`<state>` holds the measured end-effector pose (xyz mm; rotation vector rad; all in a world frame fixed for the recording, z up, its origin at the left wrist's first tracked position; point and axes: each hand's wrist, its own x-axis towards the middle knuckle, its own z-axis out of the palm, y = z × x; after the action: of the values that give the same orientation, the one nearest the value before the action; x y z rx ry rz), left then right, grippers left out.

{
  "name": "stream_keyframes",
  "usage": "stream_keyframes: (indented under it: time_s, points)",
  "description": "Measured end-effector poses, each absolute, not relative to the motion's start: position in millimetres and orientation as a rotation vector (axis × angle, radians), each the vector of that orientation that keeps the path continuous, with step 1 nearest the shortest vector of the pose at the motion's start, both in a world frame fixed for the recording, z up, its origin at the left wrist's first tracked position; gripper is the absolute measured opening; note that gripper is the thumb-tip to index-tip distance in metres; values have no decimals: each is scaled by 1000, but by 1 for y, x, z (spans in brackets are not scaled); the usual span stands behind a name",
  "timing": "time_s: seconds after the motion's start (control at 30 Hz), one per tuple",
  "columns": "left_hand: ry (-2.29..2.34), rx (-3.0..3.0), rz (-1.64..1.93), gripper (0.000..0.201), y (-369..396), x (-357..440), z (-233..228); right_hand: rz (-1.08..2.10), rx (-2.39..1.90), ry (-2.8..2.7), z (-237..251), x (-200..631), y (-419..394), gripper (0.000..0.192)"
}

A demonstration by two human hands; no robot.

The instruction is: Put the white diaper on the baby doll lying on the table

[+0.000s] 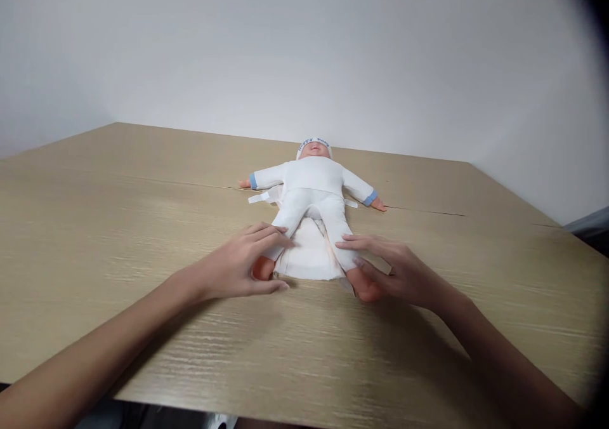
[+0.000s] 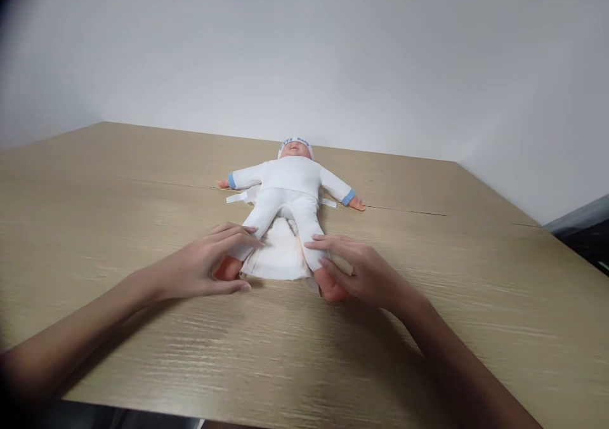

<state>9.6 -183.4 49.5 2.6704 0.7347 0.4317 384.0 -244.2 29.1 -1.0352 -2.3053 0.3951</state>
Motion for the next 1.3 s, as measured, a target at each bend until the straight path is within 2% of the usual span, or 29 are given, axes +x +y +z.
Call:
stream_keyframes:
  time_s: [0.07,0.23,0.33,0.43,0.63,0.87,0.93,1.1,1.3]
  points:
    - [788,2718,446,65,-189,16,46,307,-1091,-2304,32,372,-252,38]
    - [866,2753,530,41,-197,26,40,8,-1202,-2391,23,344,-262,60]
    - [887,2733,539,34,-198,29,39,-74,-1224,-2387,17,337,-263,61]
    - [891,2727,542,31,-198,30,39,-27,-1249,-2363,19,335,-264,57]
    - [890,2765,548,29,-197,30,35,140,-1214,-2172,25,326,-254,26]
    - [905,2783,560,27,-195,29,31,199,-1201,-2092,24,307,-228,8]
    - [908,2778,564,26,-195,29,31,160,-1184,-2124,25,303,-226,10]
    - [899,2757,555,23,-196,29,33,264,-1068,-2292,26,297,-226,30]
    - [885,2782,563,22,-195,30,32,432,-1119,-2225,19,295,-225,37]
